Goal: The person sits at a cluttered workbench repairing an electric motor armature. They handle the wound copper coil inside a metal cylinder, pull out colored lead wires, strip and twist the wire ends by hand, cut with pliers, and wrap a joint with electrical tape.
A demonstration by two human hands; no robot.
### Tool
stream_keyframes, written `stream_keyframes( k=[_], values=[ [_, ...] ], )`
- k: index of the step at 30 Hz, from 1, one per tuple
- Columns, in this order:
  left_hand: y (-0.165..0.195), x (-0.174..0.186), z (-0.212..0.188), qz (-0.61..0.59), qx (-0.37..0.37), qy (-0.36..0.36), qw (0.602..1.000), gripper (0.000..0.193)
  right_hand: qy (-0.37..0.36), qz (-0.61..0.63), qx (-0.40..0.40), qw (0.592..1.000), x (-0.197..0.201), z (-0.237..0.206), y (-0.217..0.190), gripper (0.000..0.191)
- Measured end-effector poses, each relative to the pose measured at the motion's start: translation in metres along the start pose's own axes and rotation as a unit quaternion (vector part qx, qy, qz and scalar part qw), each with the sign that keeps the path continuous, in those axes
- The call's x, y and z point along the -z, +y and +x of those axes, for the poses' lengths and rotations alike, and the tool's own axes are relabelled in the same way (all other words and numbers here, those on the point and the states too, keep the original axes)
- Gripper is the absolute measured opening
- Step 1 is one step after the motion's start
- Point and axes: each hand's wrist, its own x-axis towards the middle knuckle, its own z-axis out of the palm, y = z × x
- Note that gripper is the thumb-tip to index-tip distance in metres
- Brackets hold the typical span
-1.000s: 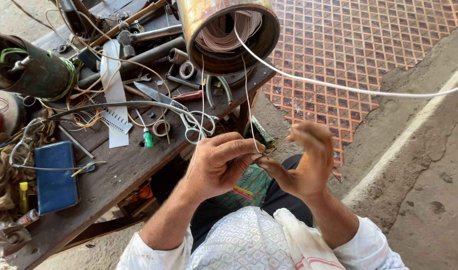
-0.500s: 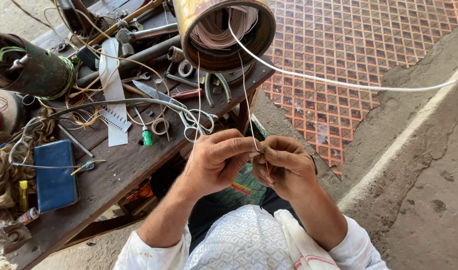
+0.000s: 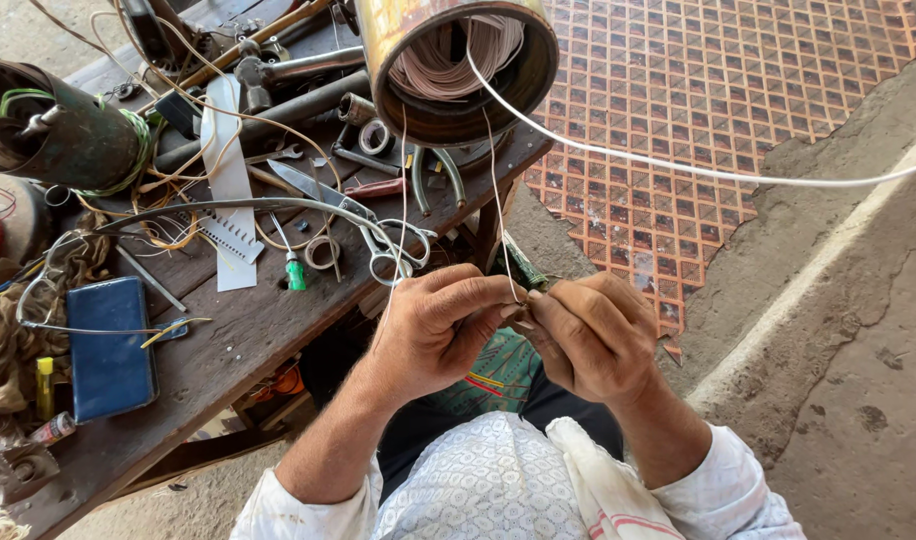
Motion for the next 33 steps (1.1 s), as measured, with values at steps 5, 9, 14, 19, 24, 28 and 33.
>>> stream_keyframes(
  k=[5,9,14,19,24,28,33],
  values=[
    [-0.004,-0.001,0.001,0.008,-0.004,-0.001,1.0,0.019,0.082,0.663,-0.478,0.571,-0.023,-0.023,-0.013,0.02],
    [-0.004,-0.001,0.0,-0.015,0.008,-0.008,1.0,0.016,0.021,0.635,-0.415,0.652,-0.017,-0.03,-0.002,0.034],
    [0.001,0.001,-0.003,-0.026,0.006,-0.005,1.0,0.014,0.098,0.055,-0.101,0.988,-0.008,-0.01,0.002,0.047],
    [0.003,0.002,-0.002,-0.035,0.021,-0.01,0.999,0.015,0.021,-0.055,0.08,0.995,0.008,0.009,0.001,0.033],
    [0.004,0.002,-0.003,-0.013,0.023,-0.003,1.0,0.015,-0.012,0.026,0.036,0.999,0.004,0.005,0.002,0.022],
    [0.001,0.002,-0.003,0.006,0.024,-0.006,1.0,0.017,0.053,0.492,-0.372,0.785,-0.018,-0.02,-0.014,0.019],
    [-0.003,0.001,-0.001,-0.002,0.008,-0.009,1.0,0.017,0.027,0.644,-0.448,0.62,-0.019,-0.037,0.002,0.026]
  ],
)
